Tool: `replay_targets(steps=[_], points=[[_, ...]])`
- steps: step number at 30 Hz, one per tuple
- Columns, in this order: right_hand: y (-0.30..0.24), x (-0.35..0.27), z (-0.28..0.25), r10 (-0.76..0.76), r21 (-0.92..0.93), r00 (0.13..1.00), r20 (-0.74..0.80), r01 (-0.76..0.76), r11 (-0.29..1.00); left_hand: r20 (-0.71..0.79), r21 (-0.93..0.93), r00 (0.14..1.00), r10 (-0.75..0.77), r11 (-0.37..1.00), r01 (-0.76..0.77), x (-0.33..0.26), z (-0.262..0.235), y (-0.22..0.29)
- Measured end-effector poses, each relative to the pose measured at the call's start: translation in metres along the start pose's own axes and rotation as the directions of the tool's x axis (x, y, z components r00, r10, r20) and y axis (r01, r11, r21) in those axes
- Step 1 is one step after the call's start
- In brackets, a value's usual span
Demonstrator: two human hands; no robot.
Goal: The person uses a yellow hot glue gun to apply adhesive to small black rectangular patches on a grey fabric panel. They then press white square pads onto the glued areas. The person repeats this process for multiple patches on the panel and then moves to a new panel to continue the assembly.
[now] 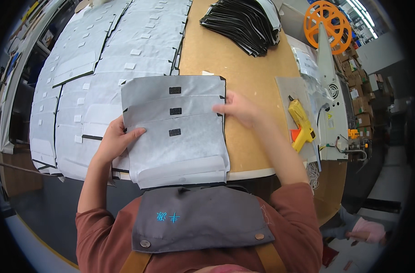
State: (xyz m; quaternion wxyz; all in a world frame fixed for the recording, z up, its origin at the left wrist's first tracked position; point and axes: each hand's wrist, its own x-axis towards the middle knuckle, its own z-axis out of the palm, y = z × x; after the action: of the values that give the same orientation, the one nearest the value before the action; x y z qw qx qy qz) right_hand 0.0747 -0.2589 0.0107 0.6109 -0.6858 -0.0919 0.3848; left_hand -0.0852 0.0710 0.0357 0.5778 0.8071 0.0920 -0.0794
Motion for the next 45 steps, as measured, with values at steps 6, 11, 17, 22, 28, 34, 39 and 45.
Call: replay_targets(steps=[6, 11, 17, 22, 28, 34, 39, 45], points=[[0.000, -0.045, -0.020, -0.270, -0.008, 0.911, -0.311, 0.282, 0.959, 0.047, 0.063, 0.998, 0.048, 0.997, -0.051, 0.043, 0.028, 0.043], [-0.006, -0.044, -0.080, -0.369, -0.198, 0.798, -0.477, 0.311, 0.929, 0.065, 0.158, 0.996, 0.067, 0.984, -0.077, 0.098, 0.076, 0.066], [-0.007, -0.043, -0.053, -0.730, -0.897, 0.540, -0.419, -0.369, 0.243, -0.091, 0.551, 0.858, 0.505, 0.743, -0.379, 0.126, 0.085, 0.029], [-0.007, -0.010, -0.081, -0.564, -0.926, 0.744, -0.359, -0.210, 0.313, 0.044, 0.589, 0.919, 0.392, 0.733, -0.341, 0.147, 0.083, 0.041], [-0.039, 0.009, -0.095, -0.108, -0.803, 0.916, -0.387, -0.277, 0.527, 0.126, 0.672, 0.956, 0.266, 0.685, -0.280, 0.167, 0.074, 0.052], [-0.029, 0.002, -0.109, -0.174, -0.795, 0.945, -0.279, -0.126, 0.593, 0.168, 0.671, 0.963, 0.212, 0.691, -0.269, 0.175, 0.069, 0.054], [-0.010, 0.001, -0.116, -0.163, -0.694, 0.940, -0.301, -0.099, 0.713, 0.149, 0.638, 0.958, 0.246, 0.716, -0.283, 0.175, 0.071, 0.051], [-0.017, -0.005, -0.109, -0.115, -0.694, 0.942, -0.314, -0.146, 0.705, 0.134, 0.629, 0.944, 0.303, 0.710, -0.317, 0.169, 0.074, 0.049]])
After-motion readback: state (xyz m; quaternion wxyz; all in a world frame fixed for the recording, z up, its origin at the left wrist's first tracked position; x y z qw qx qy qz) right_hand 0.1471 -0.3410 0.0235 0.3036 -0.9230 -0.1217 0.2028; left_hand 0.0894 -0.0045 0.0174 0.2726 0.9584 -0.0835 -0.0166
